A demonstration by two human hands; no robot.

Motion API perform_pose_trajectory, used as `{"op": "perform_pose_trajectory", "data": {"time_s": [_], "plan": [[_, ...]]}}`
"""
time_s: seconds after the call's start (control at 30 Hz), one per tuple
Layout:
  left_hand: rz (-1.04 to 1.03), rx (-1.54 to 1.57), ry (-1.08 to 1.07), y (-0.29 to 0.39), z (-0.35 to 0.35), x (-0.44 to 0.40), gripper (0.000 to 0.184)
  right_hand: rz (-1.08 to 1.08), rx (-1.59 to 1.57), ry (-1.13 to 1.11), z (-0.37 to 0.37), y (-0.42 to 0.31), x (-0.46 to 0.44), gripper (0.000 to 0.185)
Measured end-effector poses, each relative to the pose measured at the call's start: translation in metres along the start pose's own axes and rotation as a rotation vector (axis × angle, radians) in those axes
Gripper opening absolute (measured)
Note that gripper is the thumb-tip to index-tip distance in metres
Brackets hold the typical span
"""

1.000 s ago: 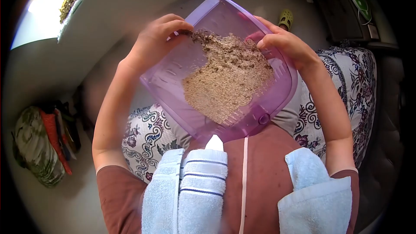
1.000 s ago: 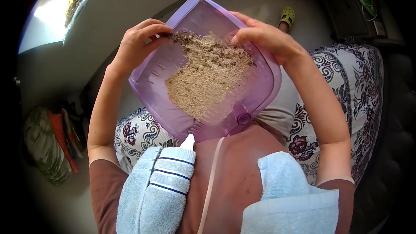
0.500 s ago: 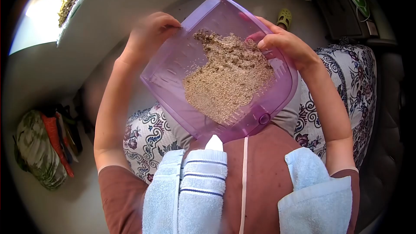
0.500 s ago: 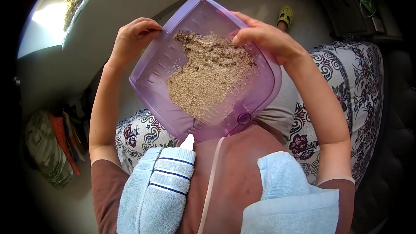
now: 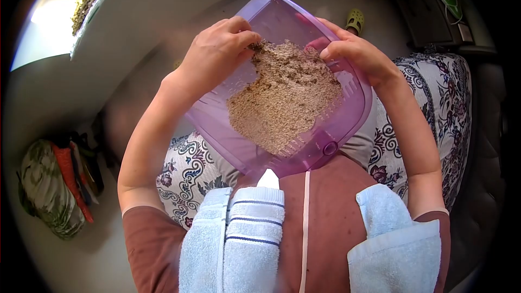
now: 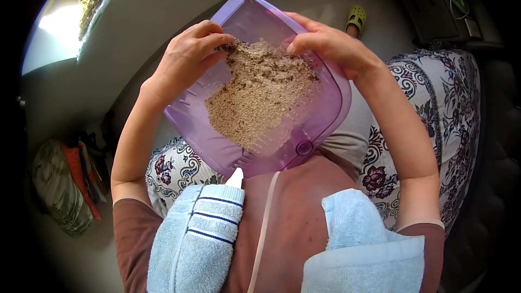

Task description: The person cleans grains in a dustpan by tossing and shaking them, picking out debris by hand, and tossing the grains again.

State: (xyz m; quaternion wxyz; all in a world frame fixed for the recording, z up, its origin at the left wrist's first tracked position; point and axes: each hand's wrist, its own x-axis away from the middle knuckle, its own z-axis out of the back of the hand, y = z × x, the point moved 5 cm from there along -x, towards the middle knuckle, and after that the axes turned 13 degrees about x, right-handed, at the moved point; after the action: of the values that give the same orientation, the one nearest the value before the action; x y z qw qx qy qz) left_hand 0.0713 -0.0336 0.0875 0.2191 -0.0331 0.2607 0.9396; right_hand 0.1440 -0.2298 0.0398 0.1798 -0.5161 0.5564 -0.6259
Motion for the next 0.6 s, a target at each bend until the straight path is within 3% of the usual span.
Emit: {"op": "perform_pose_trajectory", "data": {"time_s": [0.17, 0.37, 0.6], "plan": [[0.089, -0.016, -0.131, -0.009, -0.001, 0.008, 0.015, -0.008, 0.026, 0.020, 0.001, -0.001, 0.002, 0.079], [0.161, 0.131, 0.044, -0.011, 0.005, 0.014, 0.015, 0.005, 0.059, 0.028, 0.001, 0.000, 0.001, 0.079], [0.008, 0.031, -0.018, 0.001, -0.008, 0.005, 0.015, 0.016, 0.028, 0.006, -0.004, -0.005, 0.002, 0.078]]}}
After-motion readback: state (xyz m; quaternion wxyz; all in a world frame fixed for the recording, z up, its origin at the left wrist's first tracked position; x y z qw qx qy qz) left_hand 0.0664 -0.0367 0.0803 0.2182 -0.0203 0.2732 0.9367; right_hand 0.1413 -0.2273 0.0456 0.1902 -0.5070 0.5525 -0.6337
